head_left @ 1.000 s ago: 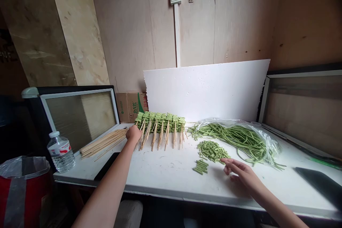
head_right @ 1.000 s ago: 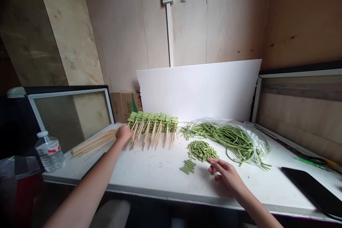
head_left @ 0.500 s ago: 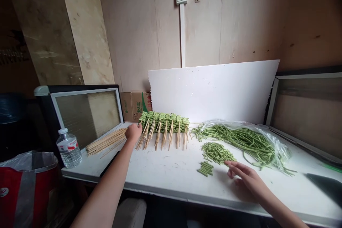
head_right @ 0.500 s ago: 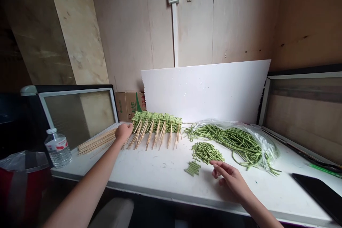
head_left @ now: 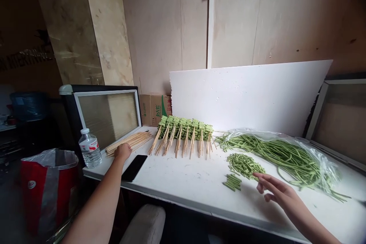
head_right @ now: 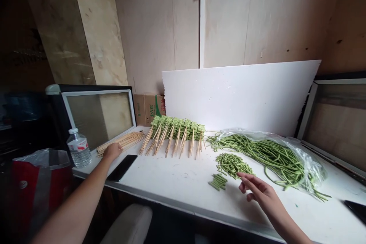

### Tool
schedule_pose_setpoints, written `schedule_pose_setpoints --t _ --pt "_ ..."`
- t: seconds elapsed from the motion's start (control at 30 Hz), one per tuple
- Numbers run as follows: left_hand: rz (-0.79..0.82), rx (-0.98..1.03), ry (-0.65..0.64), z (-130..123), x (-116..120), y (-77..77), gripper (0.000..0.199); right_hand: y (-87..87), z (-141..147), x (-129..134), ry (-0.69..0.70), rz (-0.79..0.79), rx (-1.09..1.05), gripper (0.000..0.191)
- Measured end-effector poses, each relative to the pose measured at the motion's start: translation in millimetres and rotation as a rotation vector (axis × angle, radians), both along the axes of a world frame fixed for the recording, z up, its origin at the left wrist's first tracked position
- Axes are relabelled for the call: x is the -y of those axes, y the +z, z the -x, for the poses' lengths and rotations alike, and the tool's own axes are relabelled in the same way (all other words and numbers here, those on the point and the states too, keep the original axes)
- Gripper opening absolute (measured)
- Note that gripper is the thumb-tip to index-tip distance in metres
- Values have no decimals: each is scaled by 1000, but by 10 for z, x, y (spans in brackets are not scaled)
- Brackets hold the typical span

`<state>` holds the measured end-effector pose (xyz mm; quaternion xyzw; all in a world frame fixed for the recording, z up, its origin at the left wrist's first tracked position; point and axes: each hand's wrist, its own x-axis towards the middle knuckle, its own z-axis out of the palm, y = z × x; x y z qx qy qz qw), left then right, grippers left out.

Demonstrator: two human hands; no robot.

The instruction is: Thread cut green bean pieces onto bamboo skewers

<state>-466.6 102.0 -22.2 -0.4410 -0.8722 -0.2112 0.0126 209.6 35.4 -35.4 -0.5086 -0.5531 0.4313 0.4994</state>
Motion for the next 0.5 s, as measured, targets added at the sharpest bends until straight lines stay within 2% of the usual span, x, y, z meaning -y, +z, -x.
schedule_pose_setpoints --t 0.17,0.3,0.5 --pt "95 -18 30 196 106 -195 20 -94 -42 -58 -5 8 -1 67" --pt "115 -41 55 230 84 -228 21 -146 -23 -71 20 22 -3 63" --pt "104 -44 118 223 17 -261 31 -100 74 -1 17 23 14 62"
